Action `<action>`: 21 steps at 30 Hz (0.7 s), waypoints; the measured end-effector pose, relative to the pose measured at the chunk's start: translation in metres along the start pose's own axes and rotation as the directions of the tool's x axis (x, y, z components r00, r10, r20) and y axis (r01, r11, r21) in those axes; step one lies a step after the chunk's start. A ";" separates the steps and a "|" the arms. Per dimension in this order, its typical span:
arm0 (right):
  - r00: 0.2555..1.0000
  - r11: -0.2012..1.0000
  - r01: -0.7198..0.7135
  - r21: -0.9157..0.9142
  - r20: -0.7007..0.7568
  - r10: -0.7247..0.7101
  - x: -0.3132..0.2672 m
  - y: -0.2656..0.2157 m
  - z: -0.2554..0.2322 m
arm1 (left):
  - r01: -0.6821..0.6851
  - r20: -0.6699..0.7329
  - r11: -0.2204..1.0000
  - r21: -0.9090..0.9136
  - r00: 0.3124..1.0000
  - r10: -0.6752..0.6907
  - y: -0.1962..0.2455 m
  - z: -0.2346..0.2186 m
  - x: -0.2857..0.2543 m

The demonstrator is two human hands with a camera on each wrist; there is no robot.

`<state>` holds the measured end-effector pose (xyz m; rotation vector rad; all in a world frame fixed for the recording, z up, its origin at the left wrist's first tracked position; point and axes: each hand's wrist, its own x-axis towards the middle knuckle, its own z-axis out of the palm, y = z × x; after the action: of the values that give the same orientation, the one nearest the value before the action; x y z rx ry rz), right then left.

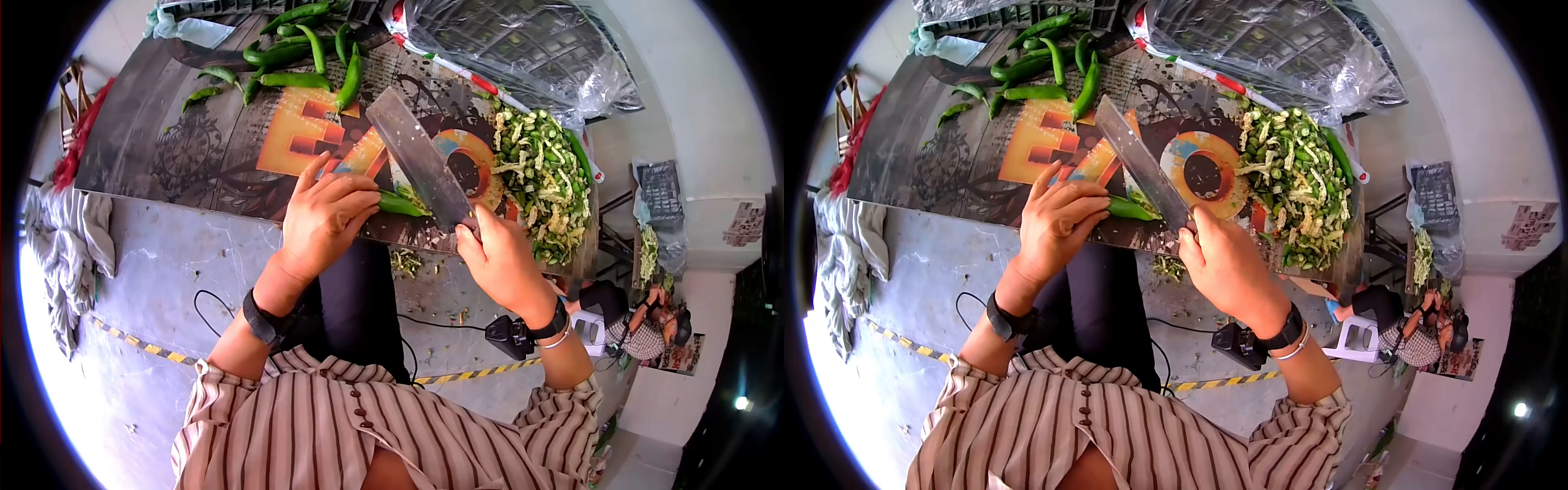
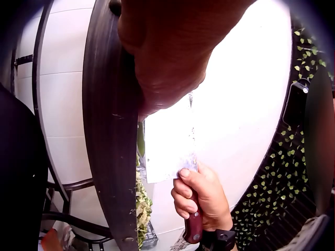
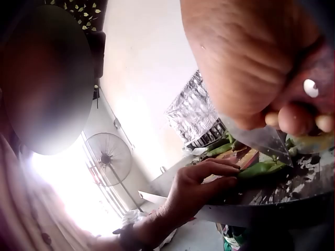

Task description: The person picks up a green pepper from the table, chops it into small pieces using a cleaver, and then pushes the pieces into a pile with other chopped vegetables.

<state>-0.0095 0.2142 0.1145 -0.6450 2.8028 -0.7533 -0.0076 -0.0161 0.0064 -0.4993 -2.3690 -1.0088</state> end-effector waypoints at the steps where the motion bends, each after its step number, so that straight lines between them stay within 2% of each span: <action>1: 1.000 1.000 0.008 -0.010 0.017 -0.008 0.000 0.000 0.001 | -0.001 0.002 1.000 -0.003 1.000 0.001 0.000 0.000 0.000; 2: 1.000 1.000 0.009 -0.009 0.017 -0.009 0.000 0.001 0.000 | -0.004 0.003 1.000 -0.007 1.000 0.004 0.000 0.000 0.000; 4: 0.993 0.986 0.109 -0.123 0.054 -0.103 0.000 0.001 -0.003 | -0.009 0.004 1.000 -0.002 1.000 0.009 -0.001 0.000 0.000; 8: 0.988 0.980 0.135 -0.146 0.100 -0.121 0.003 0.001 -0.004 | -0.008 0.007 1.000 0.007 1.000 0.008 -0.003 0.001 -0.002; 10: 0.983 0.962 0.135 -0.238 0.154 -0.100 0.005 0.002 -0.002 | -0.005 0.008 1.000 0.008 1.000 0.005 -0.002 0.000 -0.001; 14: 0.987 0.981 0.094 -0.168 0.146 -0.070 0.018 0.004 0.010 | -0.011 0.015 1.000 0.013 1.000 0.011 -0.001 -0.001 0.000; 16: 0.984 0.971 0.175 -0.162 0.059 -0.167 0.024 0.008 0.016 | -0.013 0.012 1.000 0.012 1.000 0.013 -0.001 0.000 0.000; 17: 0.984 0.970 0.178 -0.166 0.055 -0.171 0.025 0.010 0.017 | -0.009 0.009 1.000 0.011 1.000 0.009 -0.001 0.000 0.000; 19: 0.993 0.992 0.117 -0.044 -0.003 -0.117 0.028 0.012 0.017 | -0.012 0.001 1.000 0.014 1.000 0.012 -0.001 0.000 -0.001; 21: 0.995 0.995 0.100 -0.028 0.001 -0.100 0.026 0.012 0.012 | -0.009 -0.008 1.000 0.016 1.000 0.009 -0.002 -0.001 0.000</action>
<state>-0.0338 0.2067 0.0964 -0.7956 2.8040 -0.7331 -0.0084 -0.0177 0.0057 -0.4990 -2.3637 -0.9858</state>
